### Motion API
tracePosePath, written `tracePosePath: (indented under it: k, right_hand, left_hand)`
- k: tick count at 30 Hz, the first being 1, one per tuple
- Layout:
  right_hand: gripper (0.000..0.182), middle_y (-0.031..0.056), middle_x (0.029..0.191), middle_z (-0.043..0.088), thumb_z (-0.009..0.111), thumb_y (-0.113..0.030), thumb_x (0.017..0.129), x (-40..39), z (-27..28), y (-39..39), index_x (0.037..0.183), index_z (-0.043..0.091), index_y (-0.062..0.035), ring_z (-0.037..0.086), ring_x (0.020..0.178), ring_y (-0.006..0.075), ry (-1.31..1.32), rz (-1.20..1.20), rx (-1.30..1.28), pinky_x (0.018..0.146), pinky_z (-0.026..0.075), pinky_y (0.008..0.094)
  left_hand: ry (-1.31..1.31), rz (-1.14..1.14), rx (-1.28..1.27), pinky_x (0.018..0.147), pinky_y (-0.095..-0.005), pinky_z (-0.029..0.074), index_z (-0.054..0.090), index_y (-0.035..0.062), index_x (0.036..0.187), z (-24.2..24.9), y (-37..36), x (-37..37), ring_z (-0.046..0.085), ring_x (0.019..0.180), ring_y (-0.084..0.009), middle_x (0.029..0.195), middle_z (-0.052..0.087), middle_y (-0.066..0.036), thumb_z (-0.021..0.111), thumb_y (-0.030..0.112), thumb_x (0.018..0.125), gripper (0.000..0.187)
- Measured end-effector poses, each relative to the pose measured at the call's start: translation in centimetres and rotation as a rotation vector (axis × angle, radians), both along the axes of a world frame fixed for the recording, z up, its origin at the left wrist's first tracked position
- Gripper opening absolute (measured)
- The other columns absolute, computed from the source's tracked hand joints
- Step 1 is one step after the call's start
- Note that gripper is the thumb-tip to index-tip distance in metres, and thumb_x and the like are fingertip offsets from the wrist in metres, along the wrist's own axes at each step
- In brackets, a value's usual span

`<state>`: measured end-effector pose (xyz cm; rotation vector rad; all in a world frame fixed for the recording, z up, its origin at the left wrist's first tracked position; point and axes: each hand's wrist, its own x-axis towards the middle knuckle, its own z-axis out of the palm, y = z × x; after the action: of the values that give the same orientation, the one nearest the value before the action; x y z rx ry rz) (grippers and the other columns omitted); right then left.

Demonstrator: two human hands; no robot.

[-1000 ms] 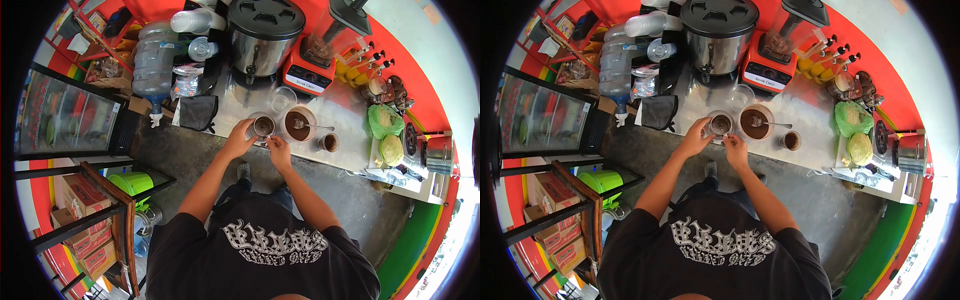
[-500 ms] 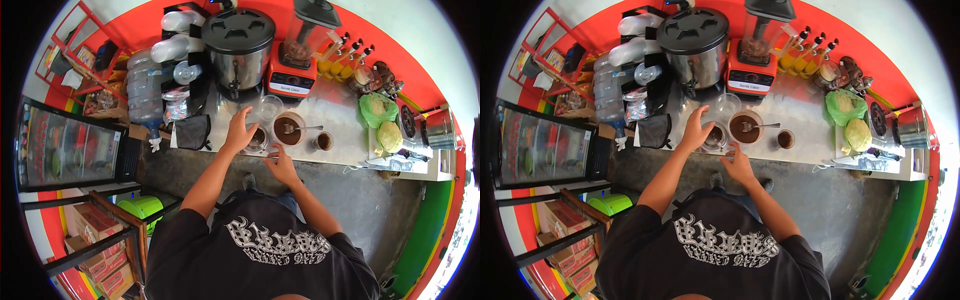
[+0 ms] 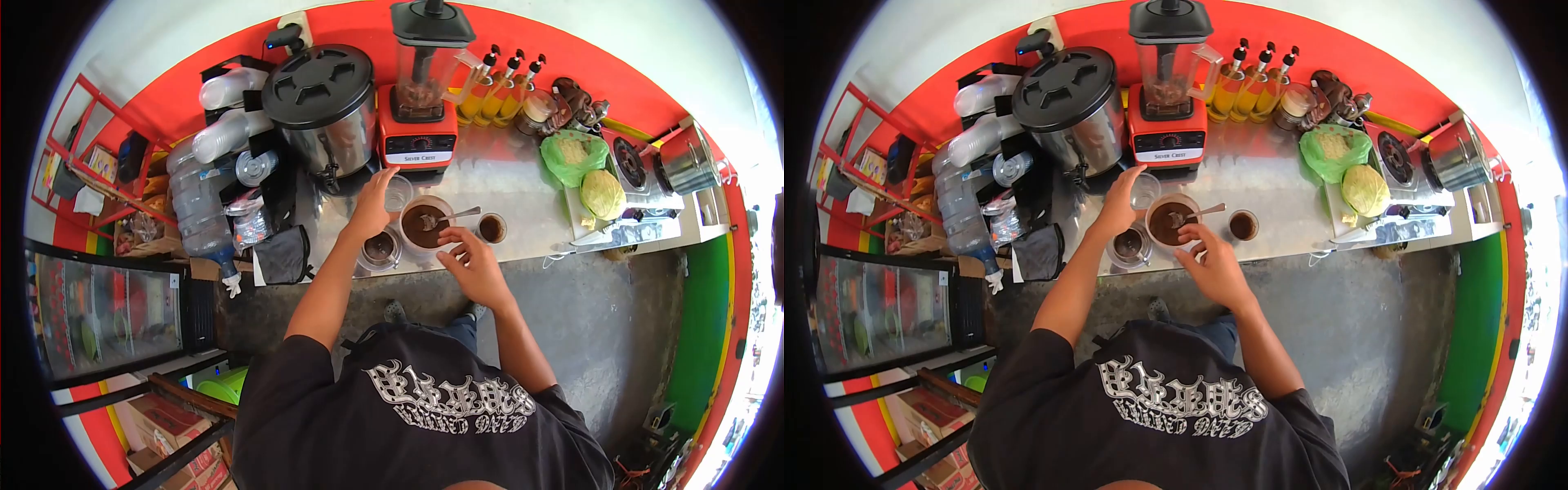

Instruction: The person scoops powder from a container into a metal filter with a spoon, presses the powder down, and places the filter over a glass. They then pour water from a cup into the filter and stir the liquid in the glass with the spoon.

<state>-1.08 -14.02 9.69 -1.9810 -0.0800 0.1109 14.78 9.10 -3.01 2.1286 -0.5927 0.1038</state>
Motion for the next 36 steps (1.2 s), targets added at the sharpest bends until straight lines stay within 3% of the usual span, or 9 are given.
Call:
tracePosePath:
  k: [5,9,11,15,16,23,25,29,36]
  right_hand:
    - [0.035,0.0072,0.107,0.074,0.076,-0.009,0.094,0.2,1.1,-3.5,0.127,0.066,-0.0009,0.06,0.076,0.015,-0.057,-0.133,0.071,0.069,0.049,0.027]
    - [0.031,0.0071,0.104,0.074,0.075,-0.011,0.095,-0.1,3.0,-5.8,0.123,0.068,-0.0005,0.062,0.08,0.0164,-0.058,-0.203,0.047,0.074,0.05,0.0311]
    - [0.03,0.0073,0.101,0.075,0.074,-0.012,0.095,-0.4,3.5,-7.5,0.122,0.068,-0.0002,0.063,0.081,0.0161,-0.085,-0.207,0.023,0.073,0.05,0.0307]
    - [0.026,0.0052,0.099,0.074,0.072,-0.012,0.098,-0.4,2.9,-10.6,0.12,0.069,0.0,0.063,0.081,0.0131,-0.069,-0.27,0.043,0.068,0.048,0.0279]
    - [0.024,0.0042,0.098,0.073,0.072,-0.011,0.098,-0.3,2.8,-11.3,0.119,0.069,-0.0001,0.062,0.08,0.0116,-0.068,-0.27,0.049,0.066,0.047,0.0272]
    - [0.023,0.0044,0.099,0.073,0.071,-0.012,0.099,1.7,3.4,-14.4,0.118,0.07,-0.0002,0.06,0.078,0.0107,-0.122,-0.247,0.094,0.066,0.047,0.0279]
    - [0.024,0.0059,0.106,0.075,0.07,-0.013,0.101,2.4,4.2,-14.8,0.121,0.068,-0.0013,0.065,0.092,0.0113,-0.066,-0.204,0.109,0.079,0.049,0.0273]
    - [0.024,0.006,0.107,0.075,0.07,-0.013,0.101,3.8,5.6,-15.0,0.121,0.068,-0.0011,0.065,0.094,0.0116,-0.084,-0.129,0.092,0.08,0.049,0.0279]
    - [0.031,0.0047,0.112,0.074,0.074,-0.01,0.096,5.5,6.8,-15.9,0.125,0.066,-0.0018,0.065,0.098,0.0124,-0.18,0.054,0.139,0.084,0.05,0.0294]
  left_hand:
    - [0.04,-0.069,0.165,0.116,-0.0507,0.042,0.042,0.0184,0.159,0.7,-0.1,1.2,0.045,0.142,-0.0435,0.157,0.047,-0.018,0.094,0.008,0.07,0.104]
    - [-0.015,-0.116,0.174,0.114,-0.0499,0.043,0.043,0.0159,0.159,0.1,-0.2,1.8,0.051,0.132,-0.0429,0.145,0.052,-0.019,0.094,0.011,0.07,0.103]
    - [0.033,0.007,0.124,0.114,-0.0496,0.042,0.043,0.0137,0.159,0.0,-0.3,1.6,0.05,0.133,-0.0433,0.141,0.052,-0.02,0.09,0.005,0.071,0.1]
    - [-0.074,0.069,0.175,0.116,-0.0496,0.04,0.043,0.0129,0.159,3.8,-0.3,0.0,0.048,0.134,-0.043,0.141,0.051,-0.02,0.083,0.002,0.075,0.094]
    - [-0.145,0.098,0.179,0.115,-0.0465,0.041,0.044,0.014,0.159,4.3,-0.2,-0.3,0.053,0.129,-0.0377,0.139,0.053,-0.017,0.083,0.0,0.074,0.095]
    - [-0.16,0.205,0.0,0.114,-0.0471,0.043,0.047,0.0121,0.156,10.2,-1.6,-2.1,0.054,0.131,-0.0368,0.14,0.053,-0.017,0.086,0.006,0.074,0.091]
    - [-0.198,0.256,-0.002,0.112,-0.0466,0.045,0.049,0.0101,0.154,12.2,-2.3,-2.4,0.056,0.128,-0.0348,0.137,0.055,-0.016,0.088,0.005,0.072,0.091]
    - [-0.247,0.272,-0.078,0.11,-0.0464,0.047,0.051,0.0119,0.153,17.2,-4.1,-3.6,0.058,0.124,-0.0325,0.133,0.058,-0.014,0.091,0.006,0.07,0.092]
    - [-0.189,0.013,-0.003,0.107,-0.044,0.049,0.047,0.0149,0.157,23.1,-9.8,-5.0,0.061,0.127,-0.0262,0.137,0.061,-0.009,0.094,0.009,0.07,0.098]
